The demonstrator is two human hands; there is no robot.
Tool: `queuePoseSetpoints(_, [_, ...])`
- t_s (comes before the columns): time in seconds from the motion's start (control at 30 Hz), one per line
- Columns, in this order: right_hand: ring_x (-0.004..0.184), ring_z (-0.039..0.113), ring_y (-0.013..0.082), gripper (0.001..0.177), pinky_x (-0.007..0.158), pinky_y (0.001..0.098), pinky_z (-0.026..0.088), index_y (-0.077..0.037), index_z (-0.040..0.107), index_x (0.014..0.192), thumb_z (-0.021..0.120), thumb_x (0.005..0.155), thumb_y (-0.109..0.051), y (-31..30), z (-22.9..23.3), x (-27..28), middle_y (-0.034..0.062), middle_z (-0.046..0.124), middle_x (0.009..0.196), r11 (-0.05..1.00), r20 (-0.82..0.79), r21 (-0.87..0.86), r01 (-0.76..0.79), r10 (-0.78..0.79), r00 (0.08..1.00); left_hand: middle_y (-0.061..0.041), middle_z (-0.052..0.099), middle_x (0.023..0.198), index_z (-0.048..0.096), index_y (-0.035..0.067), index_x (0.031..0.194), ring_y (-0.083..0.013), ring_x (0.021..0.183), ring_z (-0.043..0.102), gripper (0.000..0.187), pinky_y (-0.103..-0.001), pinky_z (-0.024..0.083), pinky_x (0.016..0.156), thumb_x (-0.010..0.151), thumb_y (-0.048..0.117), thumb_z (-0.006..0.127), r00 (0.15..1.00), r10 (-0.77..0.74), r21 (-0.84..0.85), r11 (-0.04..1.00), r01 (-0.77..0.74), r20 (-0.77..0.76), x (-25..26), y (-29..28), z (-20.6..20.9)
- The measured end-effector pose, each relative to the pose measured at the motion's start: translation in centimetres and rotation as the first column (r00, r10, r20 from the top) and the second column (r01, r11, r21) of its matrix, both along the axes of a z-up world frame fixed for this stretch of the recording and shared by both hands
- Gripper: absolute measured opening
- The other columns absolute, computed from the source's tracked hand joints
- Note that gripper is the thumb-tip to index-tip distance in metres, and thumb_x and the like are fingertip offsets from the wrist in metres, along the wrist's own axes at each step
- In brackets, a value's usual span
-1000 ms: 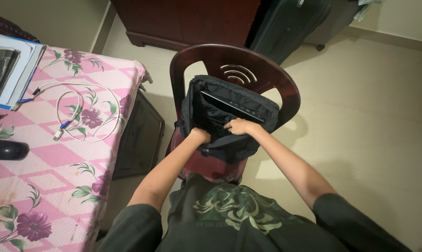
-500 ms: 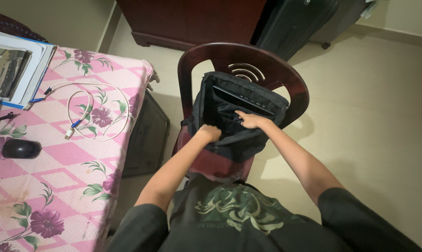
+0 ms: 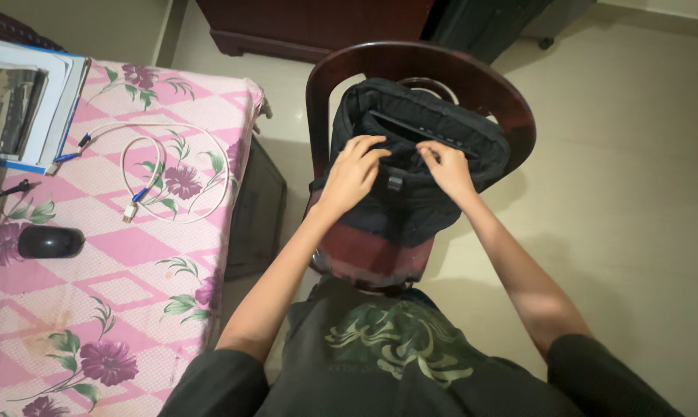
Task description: The person places a black TUF GAMING bag on a chair, opens it, and removes a power adapter. They plug the adapter into a wall socket, then place the adapter and a laptop into the bag. Finally, they coil the adapter cable on the table.
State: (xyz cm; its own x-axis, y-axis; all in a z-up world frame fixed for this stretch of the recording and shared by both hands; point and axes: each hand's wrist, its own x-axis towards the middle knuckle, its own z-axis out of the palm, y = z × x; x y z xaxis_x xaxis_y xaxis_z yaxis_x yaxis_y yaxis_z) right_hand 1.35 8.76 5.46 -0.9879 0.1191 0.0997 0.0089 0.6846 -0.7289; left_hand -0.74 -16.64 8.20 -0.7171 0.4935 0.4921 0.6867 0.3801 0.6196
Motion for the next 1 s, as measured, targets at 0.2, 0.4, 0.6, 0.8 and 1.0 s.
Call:
queuePoseSetpoints(0.2, [0.113, 0.07, 0.0283, 0.023, 0.095, 0.0351, 0.052, -0.003, 0.069, 0.125, 0.061, 0.105, -0.009, -6.7, 2.7, 5.0, 0.0149, 0.072, 0.125, 0.992, -0.324, -0.124, 0.035, -0.074, 0.943, -0.01, 0.06, 0.14, 0.068, 0.007, 0.121, -0.0348, 0.136, 0.048, 0.026, -0.043, 0.04, 0.114, 0.097, 0.006, 0.059, 0.963, 0.194, 0.13, 0.967, -0.22, 0.187, 3.5, -6.0, -3.0])
queuePoseSetpoints(0.4, [0.128, 0.065, 0.0303, 0.025, 0.109, 0.0358, 0.048, 0.0, 0.066, 0.126, 0.06, 0.103, -0.008, -13.4, 3.3, 8.2, 0.0153, 0.068, 0.134, 0.954, -0.362, -0.209, -0.216, 0.13, 0.923, -0.01, 0.061, 0.14, 0.068, 0.008, 0.124, -0.0324, 0.136, 0.048, 0.027, -0.042, 0.036, 0.116, 0.099, 0.009, 0.058, 0.825, 0.452, 0.178, 0.83, -0.528, 0.34, 9.6, -11.7, -4.9])
queuePoseSetpoints(0.6, [0.13, 0.064, 0.0302, 0.026, 0.11, 0.0365, 0.048, -0.002, 0.067, 0.126, 0.06, 0.102, -0.007, -16.9, 3.9, 12.2, 0.0148, 0.068, 0.136, 0.853, -0.349, -0.21, -0.479, 0.392, 0.851, -0.006, 0.061, 0.142, 0.068, 0.011, 0.125, -0.0273, 0.133, 0.05, 0.026, -0.038, 0.043, 0.108, 0.101, 0.013, 0.058, 0.659, 0.618, 0.234, 0.628, -0.742, 0.429, 19.6, -14.3, -3.8])
queuePoseSetpoints(0.8, [0.129, 0.065, 0.0283, 0.025, 0.109, 0.0366, 0.048, -0.004, 0.068, 0.123, 0.06, 0.101, -0.01, -19.5, 3.2, 18.6, 0.0134, 0.068, 0.136, 0.715, -0.273, -0.247, -0.654, 0.596, 0.755, -0.004, 0.062, 0.141, 0.068, 0.012, 0.124, -0.0244, 0.128, 0.053, 0.026, -0.035, 0.046, 0.103, 0.101, 0.015, 0.057, 0.5, 0.734, 0.272, 0.42, -0.866, 0.459, 31.7, -14.6, -4.2])
queuePoseSetpoints(1.0, [0.127, 0.066, 0.0256, 0.027, 0.102, 0.0347, 0.05, -0.005, 0.069, 0.124, 0.061, 0.099, -0.013, -24.7, 2.7, 24.6, 0.011, 0.068, 0.137, 0.52, -0.203, -0.301, -0.8, 0.784, 0.586, -0.002, 0.062, 0.142, 0.069, 0.014, 0.124, -0.0229, 0.125, 0.054, 0.026, -0.033, 0.047, 0.099, 0.1, 0.015, 0.058, 0.308, 0.813, 0.229, 0.22, -0.948, 0.494, 42.3, -16.1, -4.7])
